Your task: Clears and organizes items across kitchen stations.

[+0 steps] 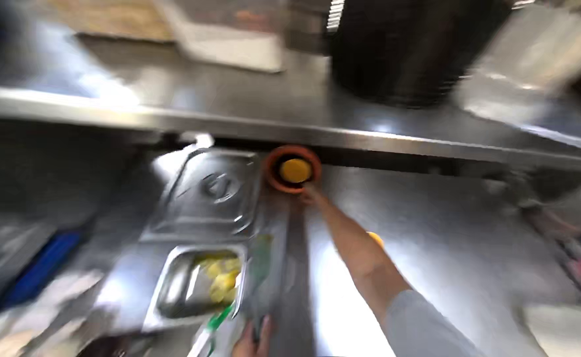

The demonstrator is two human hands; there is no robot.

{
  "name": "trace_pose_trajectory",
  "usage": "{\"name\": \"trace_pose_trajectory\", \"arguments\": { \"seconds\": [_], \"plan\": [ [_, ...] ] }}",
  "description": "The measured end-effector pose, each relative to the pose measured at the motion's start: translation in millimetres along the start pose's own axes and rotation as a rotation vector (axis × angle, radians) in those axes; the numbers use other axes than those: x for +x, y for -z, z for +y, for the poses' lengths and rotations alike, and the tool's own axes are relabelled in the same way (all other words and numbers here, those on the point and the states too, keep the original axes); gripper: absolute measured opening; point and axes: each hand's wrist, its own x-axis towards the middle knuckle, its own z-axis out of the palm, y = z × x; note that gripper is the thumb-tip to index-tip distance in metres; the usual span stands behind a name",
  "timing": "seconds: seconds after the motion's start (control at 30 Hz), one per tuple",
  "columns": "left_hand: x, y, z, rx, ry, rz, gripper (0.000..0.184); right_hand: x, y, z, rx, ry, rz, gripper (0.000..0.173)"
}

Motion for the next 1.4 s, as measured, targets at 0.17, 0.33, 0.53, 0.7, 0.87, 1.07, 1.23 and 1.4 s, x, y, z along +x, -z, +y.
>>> {"name": "trace_pose_trajectory", "arguments": {
  "seconds": [0.17, 0.33, 0.53, 0.7, 0.87, 1.07, 1.23, 1.4],
  "plan": [
    [5, -1, 0, -0.028, -0.022, 0.077, 0.038, -25, -4, 36, 0.099, 0.008, 0.106, 0.042],
    [-2, 8, 13, 0.021, -0.131, 0.067, 0.040, -136, 4, 124, 0.212, -0.008, 0.092, 0.054],
    [-19, 15, 32, 0.121, -0.150, -0.123, 0.037, -262, 25, 209, 0.329, -0.099, 0.033, 0.055],
    [-41, 15, 46, 0.116, -0.036, -0.420, 0.036, -315, 49, 247, 0.317, -0.137, -0.034, 0.055],
    [-70, 18, 60, -0.303, 0.182, -0.666, 0.034, -327, 62, 259, 0.370, -0.070, -0.004, 0.047],
    [-96, 4, 61, -0.540, 0.274, -0.586, 0.032, -323, 64, 258, 0.410, -0.039, 0.042, 0.037],
    [-86, 25, 55, 0.210, 0.164, -0.500, 0.042, -323, 64, 269, 0.359, -0.008, 0.024, 0.038],
    [-65, 28, 46, -0.052, 0.365, -0.621, 0.044, -322, 60, 272, 0.306, -0.009, 0.018, 0.039]
  ]
}}
